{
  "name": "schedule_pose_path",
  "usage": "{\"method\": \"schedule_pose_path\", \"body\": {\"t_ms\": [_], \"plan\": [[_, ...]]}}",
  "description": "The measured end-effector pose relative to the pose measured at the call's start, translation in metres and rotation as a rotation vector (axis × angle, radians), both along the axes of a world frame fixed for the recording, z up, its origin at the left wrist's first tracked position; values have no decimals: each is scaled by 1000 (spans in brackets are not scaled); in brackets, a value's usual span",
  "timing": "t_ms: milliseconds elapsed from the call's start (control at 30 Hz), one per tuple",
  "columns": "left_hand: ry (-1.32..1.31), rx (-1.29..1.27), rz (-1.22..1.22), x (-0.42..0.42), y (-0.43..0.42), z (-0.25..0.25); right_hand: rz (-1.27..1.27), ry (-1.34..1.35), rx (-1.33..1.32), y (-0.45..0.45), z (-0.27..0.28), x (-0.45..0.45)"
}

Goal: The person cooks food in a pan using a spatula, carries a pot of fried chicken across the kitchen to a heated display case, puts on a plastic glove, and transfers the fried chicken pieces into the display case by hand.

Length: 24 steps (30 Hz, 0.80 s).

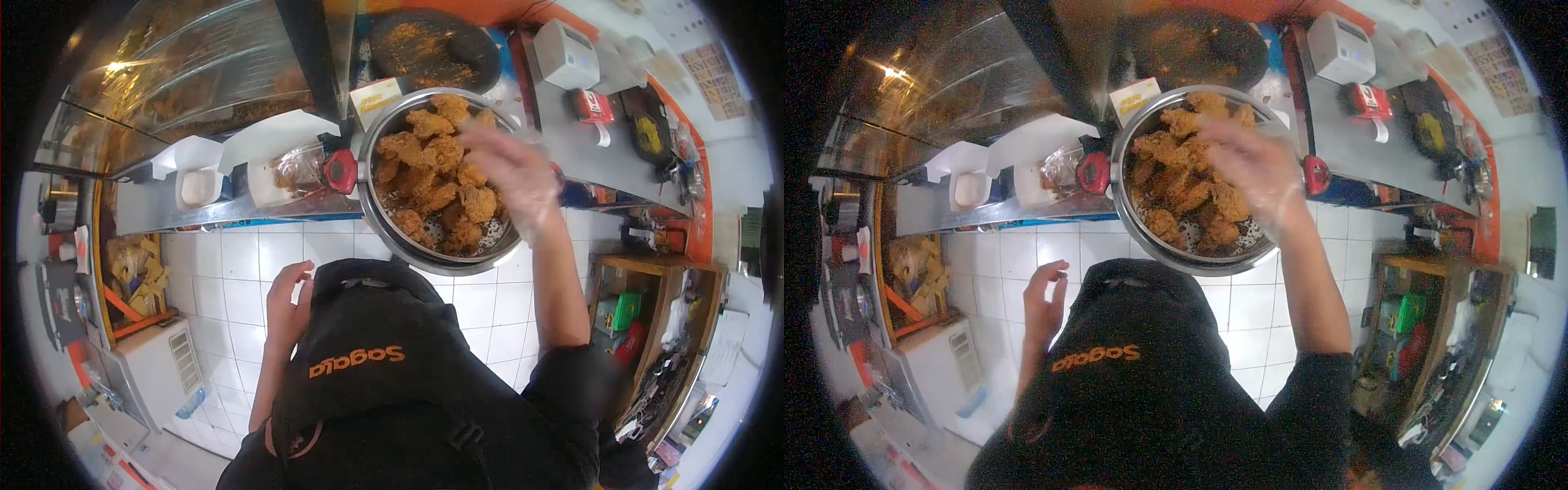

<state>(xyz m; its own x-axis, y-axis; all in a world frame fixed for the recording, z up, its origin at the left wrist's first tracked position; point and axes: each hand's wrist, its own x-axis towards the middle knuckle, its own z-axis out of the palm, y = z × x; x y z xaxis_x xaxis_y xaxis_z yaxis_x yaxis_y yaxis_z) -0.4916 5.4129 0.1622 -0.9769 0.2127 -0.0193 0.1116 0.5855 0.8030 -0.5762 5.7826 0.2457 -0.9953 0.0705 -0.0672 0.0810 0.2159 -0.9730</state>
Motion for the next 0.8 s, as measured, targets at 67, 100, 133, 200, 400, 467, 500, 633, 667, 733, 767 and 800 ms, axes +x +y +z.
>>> {"method": "schedule_pose_path", "body": {"t_ms": [67,100,133,200,400,467,500,633,667,733,767,800], "plan": [[43,0,-63,0,3,-5,393,156,538,-12,-15,-20],[59,-6,-102,-1,6,-9,588,242,806,-24,-23,-32],[77,-13,-142,-3,11,-15,610,281,911,-40,-34,-39],[-98,101,-202,-7,25,-20,595,179,1135,-75,-67,-56],[-668,757,-310,-30,83,-48,328,-102,1390,-111,-152,-77],[-629,780,-275,-33,90,-49,345,-45,1457,-114,-154,-75],[-611,792,-258,-34,91,-50,426,-12,1530,-117,-141,-74],[-564,850,-226,-37,93,-73,536,-104,1524,-119,-95,-78],[-563,878,-210,-37,94,-78,542,-91,1470,-118,-74,-79],[-577,926,-164,-40,95,-78,536,129,1272,-97,-68,-80],[-595,947,-134,-41,96,-76,486,4,976,-77,-85,-86],[-611,966,-106,-42,97,-74,428,-115,680,-57,-104,-95]]}}
